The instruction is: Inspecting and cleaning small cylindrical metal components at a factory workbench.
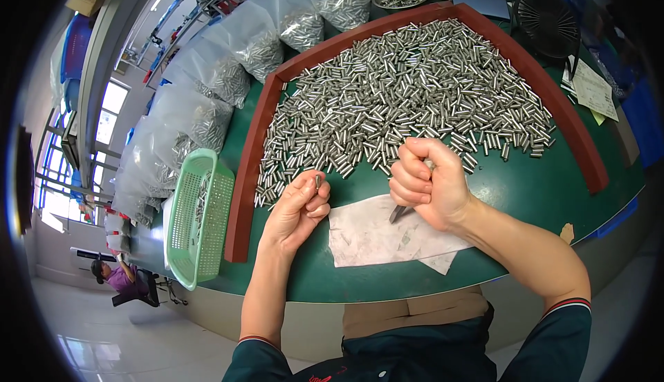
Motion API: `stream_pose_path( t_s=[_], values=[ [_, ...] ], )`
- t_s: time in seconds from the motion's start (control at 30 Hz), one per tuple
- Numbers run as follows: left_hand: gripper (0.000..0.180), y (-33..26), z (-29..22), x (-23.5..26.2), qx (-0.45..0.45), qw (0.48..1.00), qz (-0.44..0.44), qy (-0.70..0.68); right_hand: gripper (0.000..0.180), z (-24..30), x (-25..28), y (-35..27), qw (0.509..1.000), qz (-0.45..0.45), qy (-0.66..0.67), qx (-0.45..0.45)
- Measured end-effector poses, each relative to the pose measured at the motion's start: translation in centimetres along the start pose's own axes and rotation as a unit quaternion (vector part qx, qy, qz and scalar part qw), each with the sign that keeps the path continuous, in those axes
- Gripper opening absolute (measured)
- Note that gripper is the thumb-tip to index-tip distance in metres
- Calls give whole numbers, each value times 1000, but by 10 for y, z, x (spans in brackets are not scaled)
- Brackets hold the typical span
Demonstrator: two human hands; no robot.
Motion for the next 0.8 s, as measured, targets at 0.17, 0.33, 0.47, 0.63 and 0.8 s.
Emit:
stream_pose_path(
  t_s=[0.17, 0.33, 0.47, 0.63, 0.8],
  values=[
    [12, -3, 13, -19, -16, 975, -6, 223, 40, 14, -1, -3, 998, -11, -32, 53],
    [10, -10, 32, -74, -199, 730, 64, 651, 40, 36, -8, -4, 986, -12, -98, 137],
    [10, -9, 42, -89, -270, 659, 82, 697, 40, 40, -8, -8, 981, -18, -115, 156],
    [9, -10, 43, -84, -270, 652, 76, 705, 40, 24, -7, -10, 985, -12, -121, 122],
    [8, -13, 40, -86, -281, 659, 63, 695, 40, 22, -5, -9, 987, -14, -109, 121]
  ],
)
Point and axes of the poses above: each hand's wrist, its own y-axis towards the middle knuckle, its own x-axis out of the back of the hand, z = x × y, the point moved 9 cm from there along y, towards the middle knuckle, and after that the axes turned 14 degrees about -y, right-handed, at the moved point
